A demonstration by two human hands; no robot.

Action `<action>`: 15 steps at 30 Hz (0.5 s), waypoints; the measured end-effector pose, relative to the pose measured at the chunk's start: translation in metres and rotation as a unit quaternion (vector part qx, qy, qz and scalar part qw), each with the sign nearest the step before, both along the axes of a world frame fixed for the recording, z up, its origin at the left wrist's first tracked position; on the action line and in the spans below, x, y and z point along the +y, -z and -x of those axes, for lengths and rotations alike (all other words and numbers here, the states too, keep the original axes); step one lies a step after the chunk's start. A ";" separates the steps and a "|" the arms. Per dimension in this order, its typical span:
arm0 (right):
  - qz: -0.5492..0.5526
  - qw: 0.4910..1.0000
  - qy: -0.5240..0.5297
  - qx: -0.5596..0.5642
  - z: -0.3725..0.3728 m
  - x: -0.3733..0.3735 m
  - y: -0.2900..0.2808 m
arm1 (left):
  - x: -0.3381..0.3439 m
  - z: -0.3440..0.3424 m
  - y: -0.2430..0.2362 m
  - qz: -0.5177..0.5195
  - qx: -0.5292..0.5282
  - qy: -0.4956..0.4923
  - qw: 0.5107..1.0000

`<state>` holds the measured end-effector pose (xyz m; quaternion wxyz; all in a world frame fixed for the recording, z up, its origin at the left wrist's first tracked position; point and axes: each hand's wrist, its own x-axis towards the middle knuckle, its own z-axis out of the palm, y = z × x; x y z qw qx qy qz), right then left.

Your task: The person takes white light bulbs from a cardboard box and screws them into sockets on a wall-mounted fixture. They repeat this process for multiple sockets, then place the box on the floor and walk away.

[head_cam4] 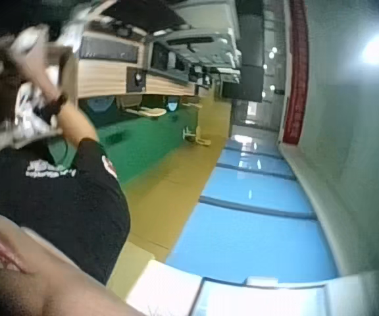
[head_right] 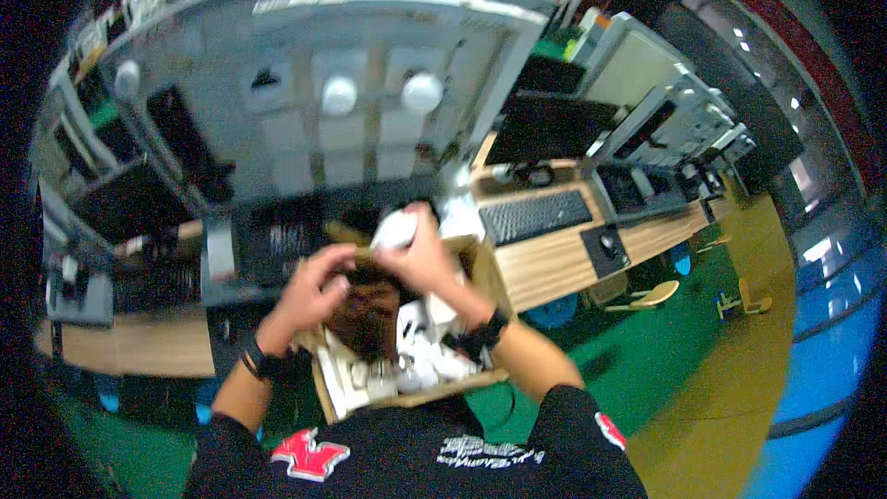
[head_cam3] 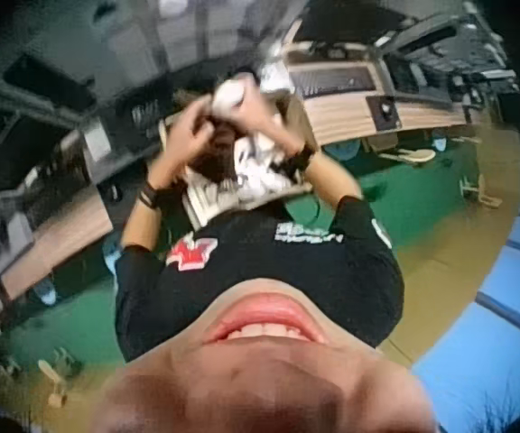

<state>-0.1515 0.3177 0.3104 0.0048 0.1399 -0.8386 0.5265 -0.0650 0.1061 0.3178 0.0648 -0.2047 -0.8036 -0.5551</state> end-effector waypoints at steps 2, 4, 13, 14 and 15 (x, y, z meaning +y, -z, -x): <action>-0.086 0.995 0.029 0.046 0.026 0.003 -0.025 | -0.040 -0.010 0.004 -0.003 -0.019 -0.076 0.997; -0.185 0.978 0.047 0.085 0.059 0.008 -0.037 | -0.084 -0.022 0.033 -0.019 -0.105 -0.123 0.987; -0.403 0.911 -0.028 0.079 0.168 -0.019 0.059 | -0.159 -0.095 0.255 -0.079 -0.485 -0.199 0.848; -0.447 0.882 -0.031 0.146 0.173 -0.026 0.064 | -0.156 -0.096 0.265 -0.093 -0.504 -0.238 0.825; -0.448 0.893 -0.017 -0.039 0.173 -0.038 0.043 | -0.152 -0.095 0.275 -0.110 -0.504 -0.238 0.823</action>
